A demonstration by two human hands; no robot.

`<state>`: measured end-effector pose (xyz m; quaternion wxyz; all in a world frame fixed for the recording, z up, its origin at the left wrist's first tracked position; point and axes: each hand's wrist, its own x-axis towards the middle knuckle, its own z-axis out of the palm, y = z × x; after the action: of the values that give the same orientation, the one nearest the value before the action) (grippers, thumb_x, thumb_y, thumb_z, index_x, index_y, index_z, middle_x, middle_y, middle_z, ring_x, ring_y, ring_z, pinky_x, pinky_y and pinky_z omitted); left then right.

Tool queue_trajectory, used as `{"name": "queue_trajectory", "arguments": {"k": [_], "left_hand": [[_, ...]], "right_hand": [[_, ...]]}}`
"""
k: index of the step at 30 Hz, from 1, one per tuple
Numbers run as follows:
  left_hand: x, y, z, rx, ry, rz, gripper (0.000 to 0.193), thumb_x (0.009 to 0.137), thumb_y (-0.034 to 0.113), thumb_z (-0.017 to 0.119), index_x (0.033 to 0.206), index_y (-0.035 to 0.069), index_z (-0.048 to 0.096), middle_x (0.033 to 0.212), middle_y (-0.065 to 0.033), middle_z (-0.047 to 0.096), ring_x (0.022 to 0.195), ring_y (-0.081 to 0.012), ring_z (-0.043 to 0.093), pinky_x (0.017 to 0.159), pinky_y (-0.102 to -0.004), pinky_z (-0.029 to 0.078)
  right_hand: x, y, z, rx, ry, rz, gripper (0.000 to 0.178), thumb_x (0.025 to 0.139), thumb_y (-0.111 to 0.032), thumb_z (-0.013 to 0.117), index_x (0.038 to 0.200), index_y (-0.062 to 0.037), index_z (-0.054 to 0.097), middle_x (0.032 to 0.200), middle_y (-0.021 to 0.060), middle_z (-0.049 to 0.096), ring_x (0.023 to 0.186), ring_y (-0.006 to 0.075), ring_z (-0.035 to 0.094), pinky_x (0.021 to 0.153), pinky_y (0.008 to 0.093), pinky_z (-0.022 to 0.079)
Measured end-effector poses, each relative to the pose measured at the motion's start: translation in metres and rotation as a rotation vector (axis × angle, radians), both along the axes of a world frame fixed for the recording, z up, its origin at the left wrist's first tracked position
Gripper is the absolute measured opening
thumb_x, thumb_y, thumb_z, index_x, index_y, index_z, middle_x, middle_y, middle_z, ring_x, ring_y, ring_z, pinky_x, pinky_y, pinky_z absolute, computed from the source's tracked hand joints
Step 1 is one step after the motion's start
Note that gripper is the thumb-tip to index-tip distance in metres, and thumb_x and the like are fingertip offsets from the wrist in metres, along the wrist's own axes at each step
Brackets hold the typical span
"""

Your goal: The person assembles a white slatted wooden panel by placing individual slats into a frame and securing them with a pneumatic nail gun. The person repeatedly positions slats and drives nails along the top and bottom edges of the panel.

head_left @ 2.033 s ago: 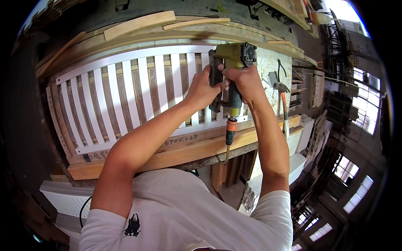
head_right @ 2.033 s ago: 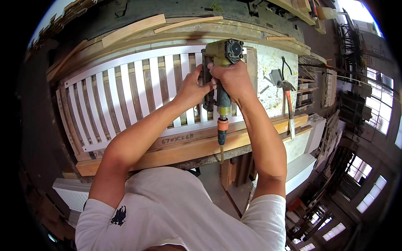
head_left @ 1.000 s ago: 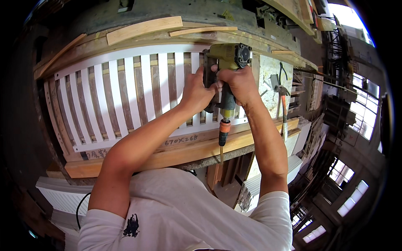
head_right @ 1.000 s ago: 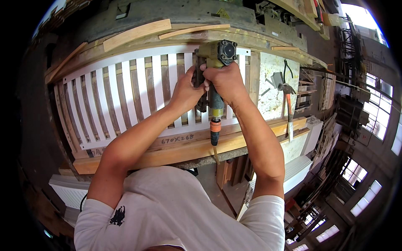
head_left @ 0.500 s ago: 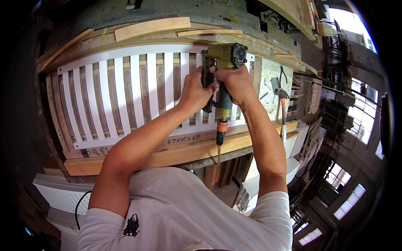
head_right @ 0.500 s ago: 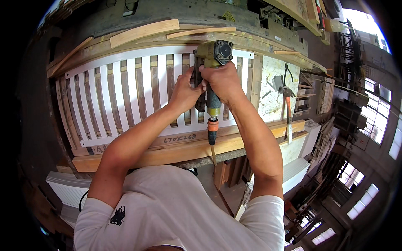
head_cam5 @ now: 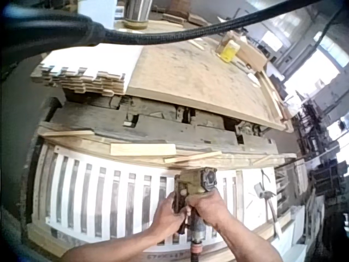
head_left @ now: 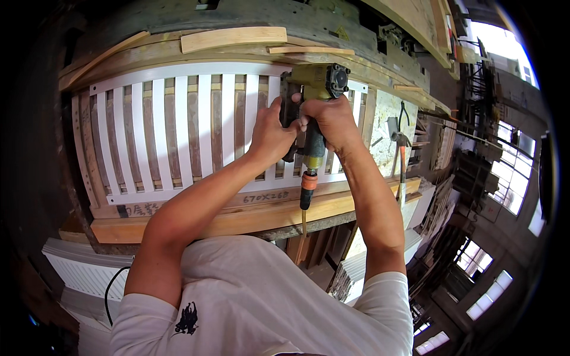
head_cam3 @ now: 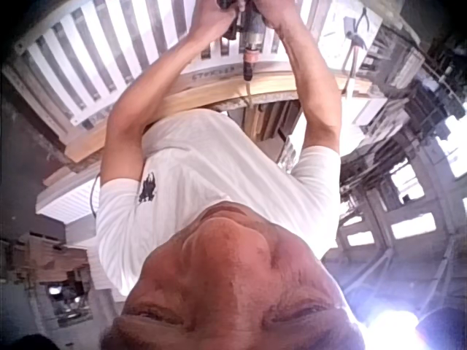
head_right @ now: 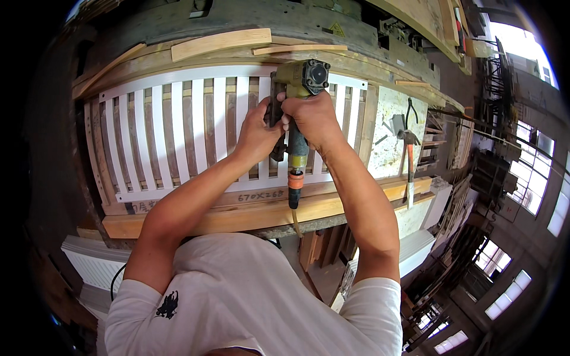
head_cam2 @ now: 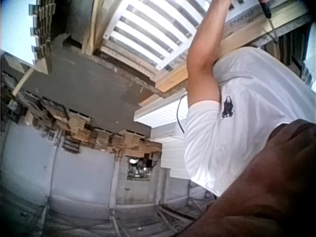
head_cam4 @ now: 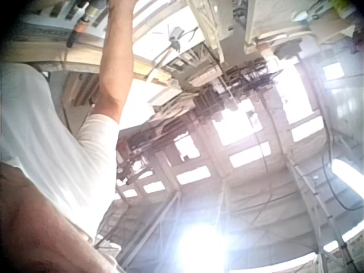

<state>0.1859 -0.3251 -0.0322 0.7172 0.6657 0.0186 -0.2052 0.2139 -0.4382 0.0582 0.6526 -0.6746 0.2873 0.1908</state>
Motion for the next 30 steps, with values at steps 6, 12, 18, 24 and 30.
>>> {"name": "queue_trajectory", "arguments": {"k": [6,12,18,24,30], "left_hand": [[-0.001,0.004,-0.003,-0.046,-0.066,0.075,0.033,0.079,0.007,0.069,0.107,-0.001,0.056,0.068,-0.0121,0.065,0.063,-0.0239,0.065,0.062,-0.0341,0.049],[0.002,0.010,0.004,0.015,-0.066,0.060,0.028,0.078,0.005,0.069,0.102,-0.004,0.056,0.071,-0.0148,0.066,0.067,-0.0257,0.067,0.064,-0.0355,0.050],[0.000,0.014,0.000,-0.022,-0.056,0.078,0.027,0.078,0.004,0.068,0.101,-0.004,0.056,0.072,-0.0147,0.066,0.068,-0.0255,0.067,0.064,-0.0348,0.050],[-0.003,0.031,-0.003,-0.054,0.007,0.053,0.036,0.083,-0.004,0.062,0.118,0.000,0.052,0.080,-0.0001,0.062,0.074,-0.0056,0.057,0.072,-0.0223,0.048],[-0.006,0.036,-0.010,-0.057,-0.003,0.088,0.036,0.084,-0.003,0.061,0.118,0.000,0.051,0.082,0.0002,0.060,0.075,-0.0045,0.056,0.071,-0.0212,0.047]], "right_hand": [[0.001,0.006,-0.004,-0.014,-0.019,0.037,0.009,0.077,0.002,0.061,0.085,0.0043,0.063,0.065,0.0072,0.060,0.049,0.0144,0.054,0.046,0.0281,0.044],[0.002,0.009,-0.007,-0.075,-0.017,0.062,0.007,0.078,0.000,0.062,0.083,0.0048,0.063,0.063,0.0070,0.059,0.049,0.0143,0.054,0.047,0.0282,0.044],[0.003,0.016,-0.001,-0.086,0.010,0.069,0.020,0.074,0.001,0.060,0.092,0.0088,0.064,0.064,0.0085,0.059,0.052,0.0157,0.055,0.052,0.0283,0.046],[0.006,0.031,-0.002,-0.033,-0.007,0.110,0.019,0.075,0.001,0.059,0.092,0.0070,0.064,0.064,0.0081,0.059,0.051,0.0150,0.055,0.050,0.0276,0.045],[0.008,0.041,0.000,-0.032,-0.007,0.128,0.015,0.076,0.002,0.060,0.089,0.0053,0.064,0.067,0.0079,0.061,0.051,0.0143,0.055,0.048,0.0280,0.045]]}}
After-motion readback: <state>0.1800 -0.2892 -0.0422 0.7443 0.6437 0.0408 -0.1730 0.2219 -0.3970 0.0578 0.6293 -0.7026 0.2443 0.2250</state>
